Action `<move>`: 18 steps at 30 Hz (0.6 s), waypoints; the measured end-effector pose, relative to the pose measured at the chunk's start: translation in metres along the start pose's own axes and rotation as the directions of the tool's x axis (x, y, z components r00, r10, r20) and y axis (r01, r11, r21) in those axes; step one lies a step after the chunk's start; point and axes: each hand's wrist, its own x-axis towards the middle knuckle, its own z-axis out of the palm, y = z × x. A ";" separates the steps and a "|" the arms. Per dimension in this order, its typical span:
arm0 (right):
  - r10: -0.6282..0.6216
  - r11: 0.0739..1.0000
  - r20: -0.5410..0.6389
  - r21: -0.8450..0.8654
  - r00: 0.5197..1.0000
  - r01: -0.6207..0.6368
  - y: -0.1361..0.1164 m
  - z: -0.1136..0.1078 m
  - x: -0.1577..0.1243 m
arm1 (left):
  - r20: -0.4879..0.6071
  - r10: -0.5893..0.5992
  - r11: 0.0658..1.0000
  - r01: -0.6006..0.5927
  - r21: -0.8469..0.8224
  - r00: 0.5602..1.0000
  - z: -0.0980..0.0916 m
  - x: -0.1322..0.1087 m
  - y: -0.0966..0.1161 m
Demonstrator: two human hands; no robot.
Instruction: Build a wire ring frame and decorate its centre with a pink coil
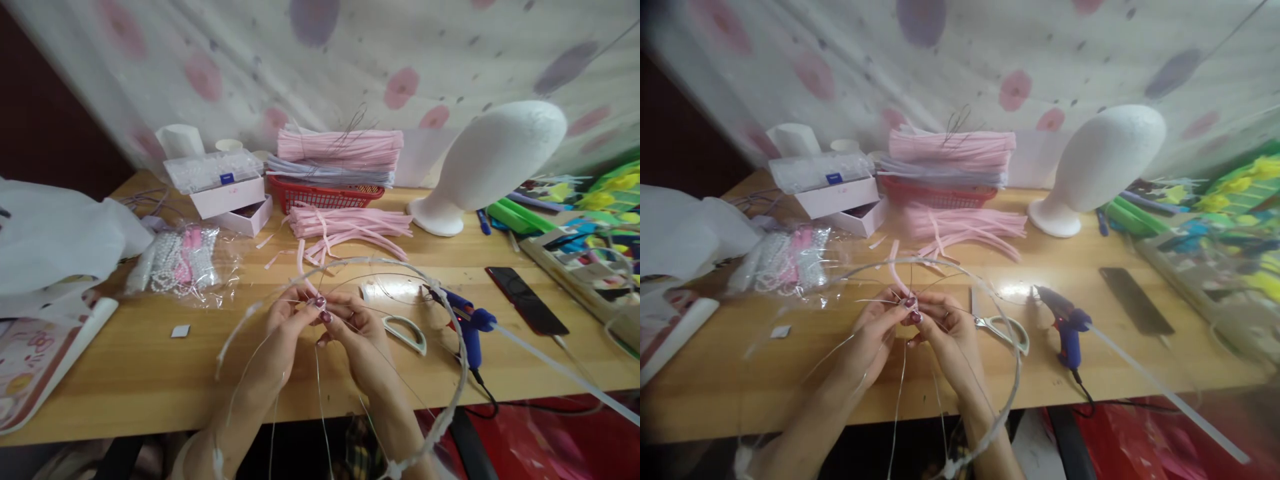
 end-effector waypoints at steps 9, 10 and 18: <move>-0.049 0.999 -0.073 -0.003 0.996 0.049 0.000 -0.003 0.003 | 0.298 -0.034 0.931 -0.078 0.356 0.954 -0.031 -0.005 0.019; -0.046 0.999 -0.070 -0.012 0.997 0.045 -0.002 -0.004 0.003 | 0.328 -0.054 0.919 -0.082 0.386 0.943 -0.039 -0.004 0.024; 0.035 0.996 -0.004 -0.082 0.999 -0.035 -0.008 -0.003 -0.001 | 0.560 0.499 0.144 -0.701 0.699 0.661 -0.039 0.013 0.078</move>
